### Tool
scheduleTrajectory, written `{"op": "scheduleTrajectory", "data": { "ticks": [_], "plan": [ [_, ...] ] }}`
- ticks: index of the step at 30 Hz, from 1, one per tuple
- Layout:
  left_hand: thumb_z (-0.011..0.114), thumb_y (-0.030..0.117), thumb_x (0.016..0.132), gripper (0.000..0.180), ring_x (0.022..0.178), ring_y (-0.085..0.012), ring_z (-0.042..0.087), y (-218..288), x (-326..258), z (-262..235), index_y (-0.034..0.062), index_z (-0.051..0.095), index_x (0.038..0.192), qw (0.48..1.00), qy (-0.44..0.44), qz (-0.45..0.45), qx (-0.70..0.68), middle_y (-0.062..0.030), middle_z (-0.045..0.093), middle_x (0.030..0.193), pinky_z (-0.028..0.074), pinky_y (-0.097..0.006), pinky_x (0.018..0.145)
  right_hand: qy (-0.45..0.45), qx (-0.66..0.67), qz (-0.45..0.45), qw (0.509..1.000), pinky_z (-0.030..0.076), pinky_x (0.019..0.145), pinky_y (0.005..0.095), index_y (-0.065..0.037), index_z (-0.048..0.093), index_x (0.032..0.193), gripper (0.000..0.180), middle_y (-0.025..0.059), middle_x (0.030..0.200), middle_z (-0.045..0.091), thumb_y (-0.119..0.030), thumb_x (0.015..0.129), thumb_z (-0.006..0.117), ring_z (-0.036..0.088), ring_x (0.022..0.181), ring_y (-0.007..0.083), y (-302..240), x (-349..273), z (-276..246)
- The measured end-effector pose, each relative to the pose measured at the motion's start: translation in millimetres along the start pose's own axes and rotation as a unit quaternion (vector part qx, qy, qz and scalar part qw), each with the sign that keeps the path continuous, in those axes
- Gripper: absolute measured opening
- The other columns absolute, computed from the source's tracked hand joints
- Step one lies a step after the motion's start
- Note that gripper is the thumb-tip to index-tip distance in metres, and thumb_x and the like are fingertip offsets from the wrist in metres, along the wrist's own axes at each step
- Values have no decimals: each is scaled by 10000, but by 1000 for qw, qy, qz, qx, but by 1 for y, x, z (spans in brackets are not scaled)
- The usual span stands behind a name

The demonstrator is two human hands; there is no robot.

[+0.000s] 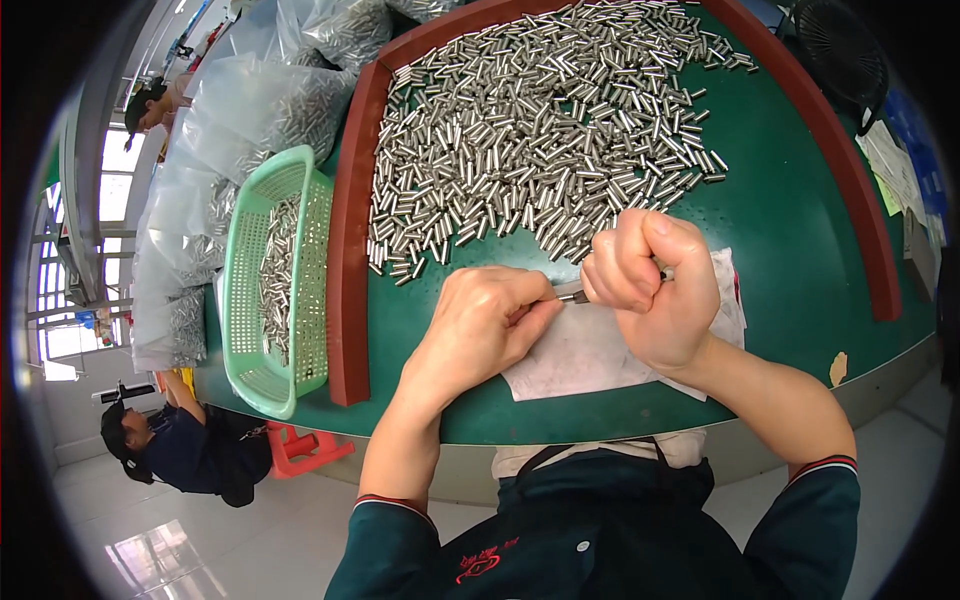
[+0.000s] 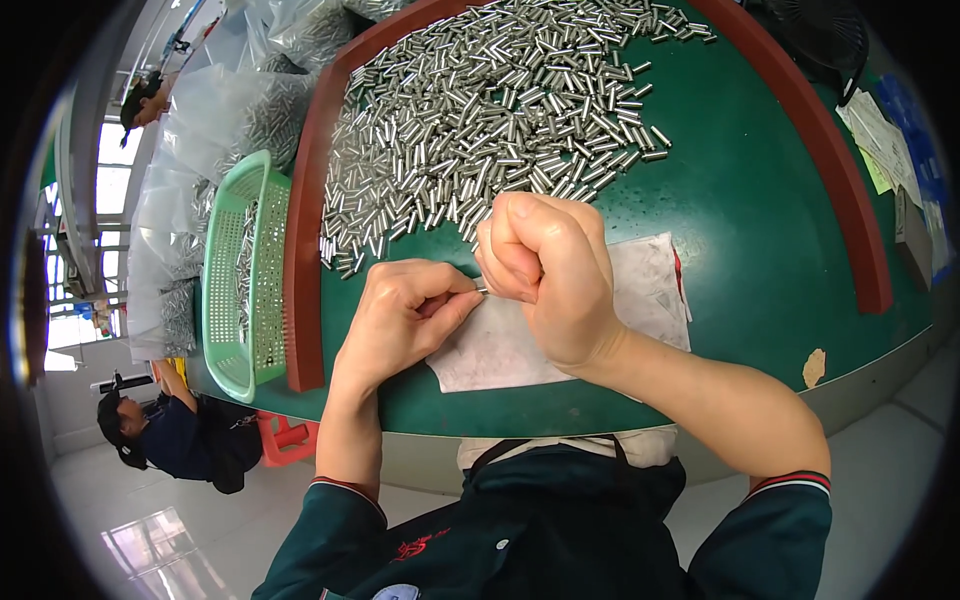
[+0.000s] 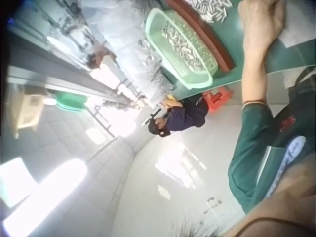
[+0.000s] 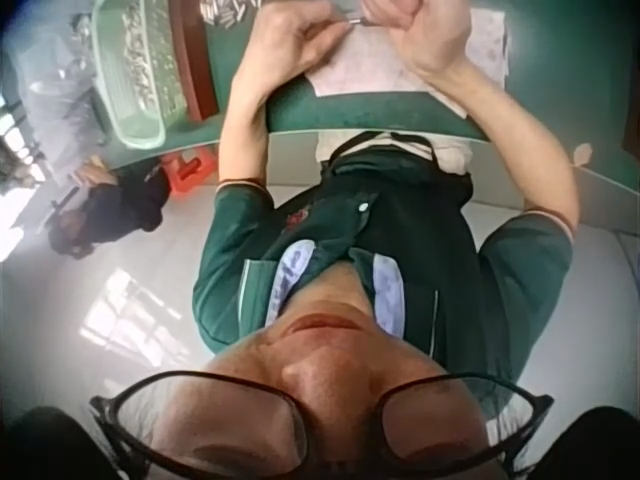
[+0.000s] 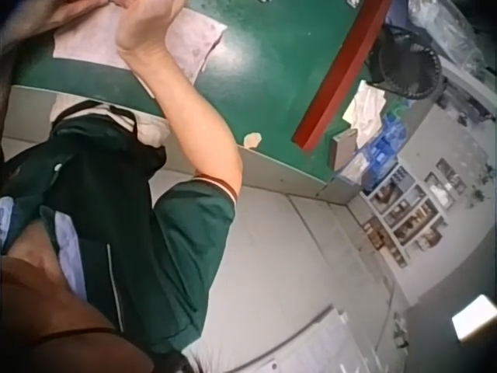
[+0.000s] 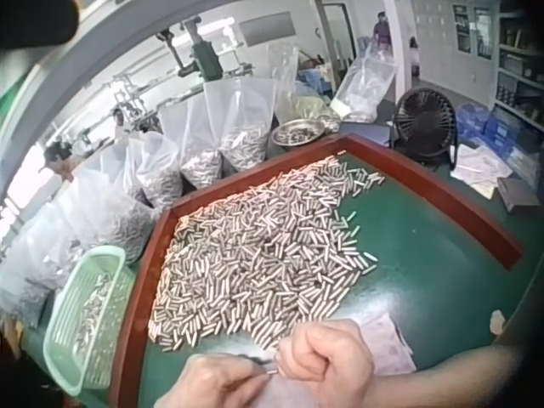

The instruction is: Assembling small cylindrical metal components by hand at a factory workbench.

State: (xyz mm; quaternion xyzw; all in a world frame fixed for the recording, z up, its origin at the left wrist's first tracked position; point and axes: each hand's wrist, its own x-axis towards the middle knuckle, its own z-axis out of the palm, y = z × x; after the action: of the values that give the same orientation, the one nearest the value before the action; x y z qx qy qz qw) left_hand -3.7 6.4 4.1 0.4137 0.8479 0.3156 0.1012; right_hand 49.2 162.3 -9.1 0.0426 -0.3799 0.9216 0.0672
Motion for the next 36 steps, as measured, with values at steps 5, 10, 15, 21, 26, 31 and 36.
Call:
{"op": "scheduleTrajectory", "data": {
  "ticks": [5, 10, 15, 21, 26, 31, 36],
  "plan": [
    [661, 28, 671, 75, 425, -166, 412, -2, 0, 1, 11, 588, 667, 1000, 2, -10, -7, -67, 447, 493, 321, -296, 413, 2, -14, 1, 1000, 180, 413, 243, -118, 278, 535, 365, -31, 437, 251, -230, 882, 292, 174, 402, 75, 2, 0, 2],
    [620, 55, 679, 155, 509, -319, 489, 1, 3, 1, 15, 493, 600, 1000, -11, -16, 0, -137, 481, 528, 369, -389, 460, 7, -65, -25, 998, 178, 416, 243, -115, 272, 523, 381, -32, 442, 254, -244, 878, 324, 179, 415, 75, 3, -2, 7],
    [615, 65, 685, 154, 515, -321, 498, 0, 4, 1, 12, 496, 603, 1000, -7, -8, -3, -140, 490, 533, 372, -392, 462, 18, -84, -22, 996, 204, 429, 239, -80, 273, 522, 349, -18, 472, 268, -172, 851, 344, 220, 452, 68, 4, -1, 14],
    [608, 56, 710, 99, 427, -122, 452, -2, 0, -8, 20, 544, 644, 983, -34, -136, -120, -42, 458, 478, 346, -275, 424, 13, -75, 5, 997, 213, 431, 232, -58, 286, 533, 320, -17, 505, 290, -135, 837, 355, 240, 471, 58, 4, 0, 12],
    [556, 94, 814, 53, 516, -44, 326, -26, 2, -13, 54, 526, 796, 659, -7, -172, -733, -93, 555, 788, 292, -173, 486, 10, -46, 15, 999, 188, 424, 233, -77, 264, 523, 346, -11, 479, 279, -175, 844, 345, 230, 439, 67, -1, 0, 7],
    [557, 85, 818, 67, 526, -44, 340, -33, 3, -13, 46, 547, 871, 638, 14, -182, -748, -76, 549, 790, 298, -172, 485, 8, -47, 19, 999, 185, 427, 230, -82, 272, 518, 346, -14, 456, 263, -178, 844, 338, 229, 437, 70, 0, 2, 7],
    [546, 98, 829, 116, 549, -49, 385, -31, 5, -15, 18, 545, 913, 654, 19, -199, -730, -63, 565, 776, 299, -173, 475, 8, -45, 16, 999, 192, 430, 235, -83, 274, 510, 348, -10, 449, 270, -167, 841, 340, 231, 435, 77, 0, 3, 6]
  ]
}}
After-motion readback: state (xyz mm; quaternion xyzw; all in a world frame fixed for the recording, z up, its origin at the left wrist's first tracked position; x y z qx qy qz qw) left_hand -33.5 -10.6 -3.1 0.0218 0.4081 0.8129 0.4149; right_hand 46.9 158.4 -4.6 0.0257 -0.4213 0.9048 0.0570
